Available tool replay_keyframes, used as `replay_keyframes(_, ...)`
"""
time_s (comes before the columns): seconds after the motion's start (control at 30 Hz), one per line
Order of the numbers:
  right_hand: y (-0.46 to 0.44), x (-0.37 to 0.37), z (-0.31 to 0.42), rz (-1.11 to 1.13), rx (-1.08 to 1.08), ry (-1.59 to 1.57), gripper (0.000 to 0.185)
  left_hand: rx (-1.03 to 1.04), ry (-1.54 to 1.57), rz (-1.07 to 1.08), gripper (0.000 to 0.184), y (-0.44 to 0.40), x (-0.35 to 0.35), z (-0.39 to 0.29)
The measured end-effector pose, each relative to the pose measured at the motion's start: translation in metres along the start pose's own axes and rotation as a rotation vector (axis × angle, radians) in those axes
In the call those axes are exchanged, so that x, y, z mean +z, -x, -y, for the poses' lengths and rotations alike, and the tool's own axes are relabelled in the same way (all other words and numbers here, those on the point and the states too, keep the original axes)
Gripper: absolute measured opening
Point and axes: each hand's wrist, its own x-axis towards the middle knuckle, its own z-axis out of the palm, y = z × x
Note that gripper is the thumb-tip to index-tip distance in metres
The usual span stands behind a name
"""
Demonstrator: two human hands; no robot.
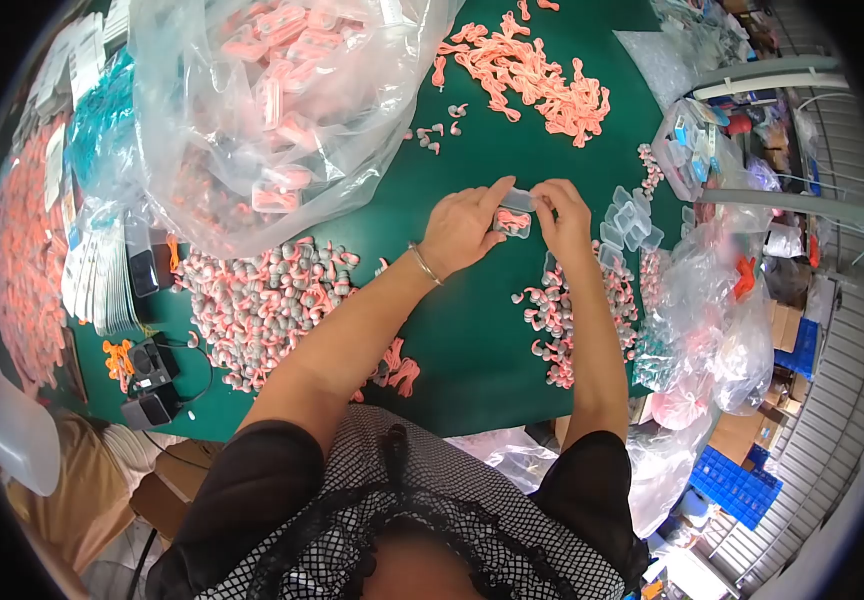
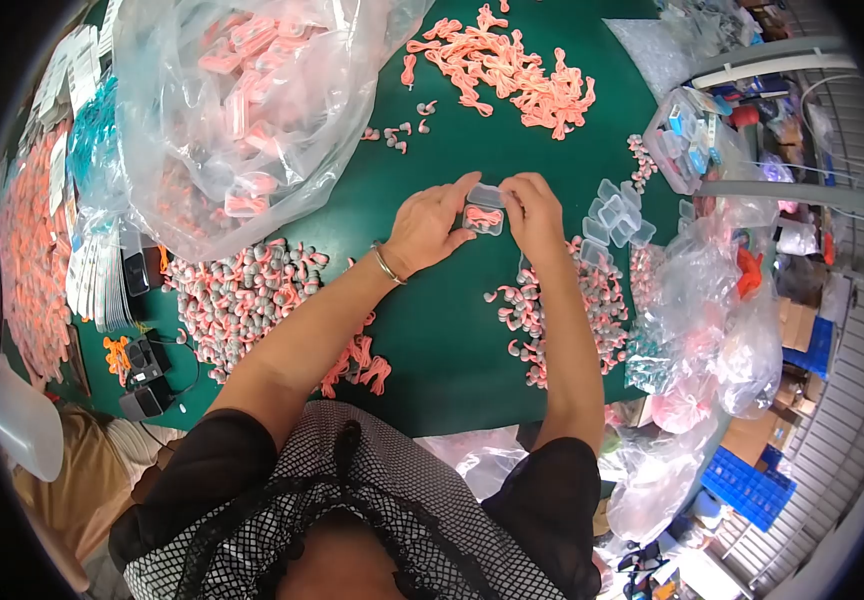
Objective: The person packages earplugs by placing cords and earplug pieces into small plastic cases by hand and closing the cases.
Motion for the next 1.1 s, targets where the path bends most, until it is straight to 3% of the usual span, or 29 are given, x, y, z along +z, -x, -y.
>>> replay_keyframes(0.13, 0.013, -0.010, 0.026, 0.074, -0.150, 0.020, 0.031, 0.070, -0.097, -0.014, 0.039, 0.000, 0.005, 0.006)
replay_keyframes(0.23, 0.026, 0.006, 0.019, 0.007, -0.271, 0.094, 0.034, 0.109, -0.100, -0.061, 0.031, 0.001, 0.014, 0.013)
replay_keyframes(0.43, 0.029, 0.016, 0.033, -0.077, -0.134, -0.061, 0.021, 0.081, 0.044, -0.004, 0.017, -0.001, -0.003, 0.012)
replay_keyframes(0.57, 0.036, 0.005, 0.053, 0.037, -0.036, -0.160, 0.020, 0.054, 0.173, 0.031, 0.012, 0.008, -0.032, -0.008)
replay_keyframes(0.63, 0.036, -0.006, 0.065, 0.095, -0.109, -0.258, 0.020, 0.079, 0.165, 0.046, 0.014, 0.007, -0.056, -0.028)
replay_keyframes(0.7, 0.037, -0.028, 0.053, -0.114, -0.047, -0.179, 0.022, 0.258, -0.013, -0.151, 0.015, 0.004, -0.086, -0.047)
replay_keyframes(0.8, 0.061, -0.071, -0.032, -0.290, 0.060, 0.547, 0.021, 0.084, -0.173, -0.387, 0.014, -0.002, -0.159, -0.061)
replay_keyframes(0.87, 0.073, -0.082, -0.053, -0.290, 0.104, 0.757, 0.019, -0.007, -0.386, -0.506, 0.015, -0.014, -0.198, -0.049)
replay_keyframes(0.97, 0.074, -0.085, -0.054, -0.139, 0.214, 0.836, 0.019, -0.074, -0.610, -0.529, 0.018, -0.035, -0.229, 0.004)
replay_keyframes(1.1, 0.065, -0.088, -0.039, -0.118, 0.227, 0.793, 0.017, -0.213, -0.741, -0.405, 0.023, -0.034, -0.233, 0.012)
